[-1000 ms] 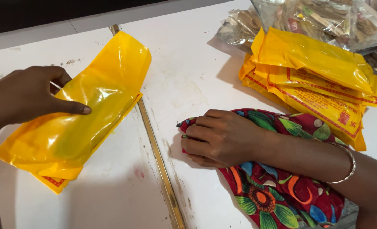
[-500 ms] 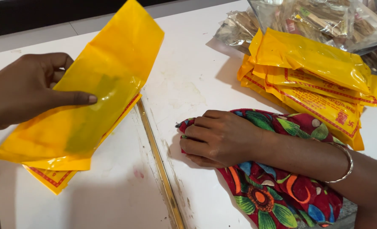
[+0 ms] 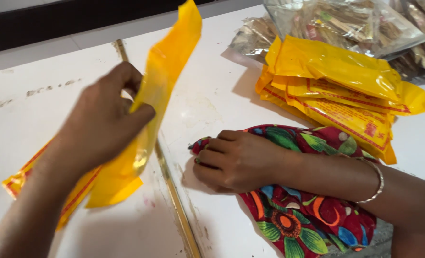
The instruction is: Cleaning yellow plastic packets with a cloth on a table.
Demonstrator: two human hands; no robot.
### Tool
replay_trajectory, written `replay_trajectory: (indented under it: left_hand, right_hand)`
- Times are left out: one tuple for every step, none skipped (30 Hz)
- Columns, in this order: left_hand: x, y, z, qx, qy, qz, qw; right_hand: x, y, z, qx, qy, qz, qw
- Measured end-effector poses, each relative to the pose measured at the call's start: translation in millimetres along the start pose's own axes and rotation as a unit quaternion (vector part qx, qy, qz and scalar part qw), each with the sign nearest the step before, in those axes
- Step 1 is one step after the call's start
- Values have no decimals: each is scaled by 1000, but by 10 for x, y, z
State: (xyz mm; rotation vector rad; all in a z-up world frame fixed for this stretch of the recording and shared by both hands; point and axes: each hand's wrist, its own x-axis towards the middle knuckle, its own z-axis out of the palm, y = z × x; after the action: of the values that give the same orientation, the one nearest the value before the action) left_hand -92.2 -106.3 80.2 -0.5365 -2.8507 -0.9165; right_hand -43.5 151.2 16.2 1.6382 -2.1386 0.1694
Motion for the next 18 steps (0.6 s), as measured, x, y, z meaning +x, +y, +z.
replay_trajectory:
  left_hand:
    - [2,62,70,-28,-6,-5,1000]
    - [6,164,110,-30,-9,1,1000]
    - [3,263,145,-98,-53,-48,993]
    - [-2,362,178,-164,-97,-98,977]
    - [-23,335,245,-164,-101,-93,977]
    - [-43,309,311,-118,-77,-12,990]
    - [-58,283,377,-72,-53,69,994]
    - [-112,229,458,-73,-56,75,993]
    - [-161,176,545,-45,-56,157,985]
    - [-204,122,634,-19,-55,238,970]
    - [-237,132,705,-22,-59,246,967]
    - [-269,142,779,11,-66,247,967]
    - [-302,156,857,45,-75,249,965]
    - [-288,175,905,40,-79,260,962]
    - [-281,191,945,79,-77,252,962]
    - [-275,203,981,118,-75,243,960]
    - [-269,182,1008,115,-76,249,959]
    - [-266,158,1033,112,-70,249,959]
  right_hand:
    - [-1,-10,-16,-18,1,-9,1000]
    - [-27,-24,-7,-21,0,-3,1000]
    - [-46,-35,2,-64,-9,-29,998]
    - [-65,-46,13,-106,-17,-54,993]
    - [-76,-77,8,-109,-18,-50,993]
    - [-87,-107,3,-82,12,-76,994]
    - [-98,-137,-4,-55,42,-101,992]
    - [-108,-179,3,-59,40,-96,993]
    - [-122,-218,9,-38,32,-125,991]
    - [-138,-252,16,-17,24,-153,988]
    - [-122,-284,5,-22,20,-145,989]
    - [-108,-313,-4,-31,46,-168,984]
    - [-100,-350,-17,-41,70,-189,979]
    - [-142,-358,-21,-46,65,-179,981]
    - [-176,-357,-23,-113,49,-242,962]
    - [-205,-359,-24,-177,31,-305,935]
    - [-263,-353,77,-180,28,-301,936]
    - [-319,-350,180,-135,12,-269,954]
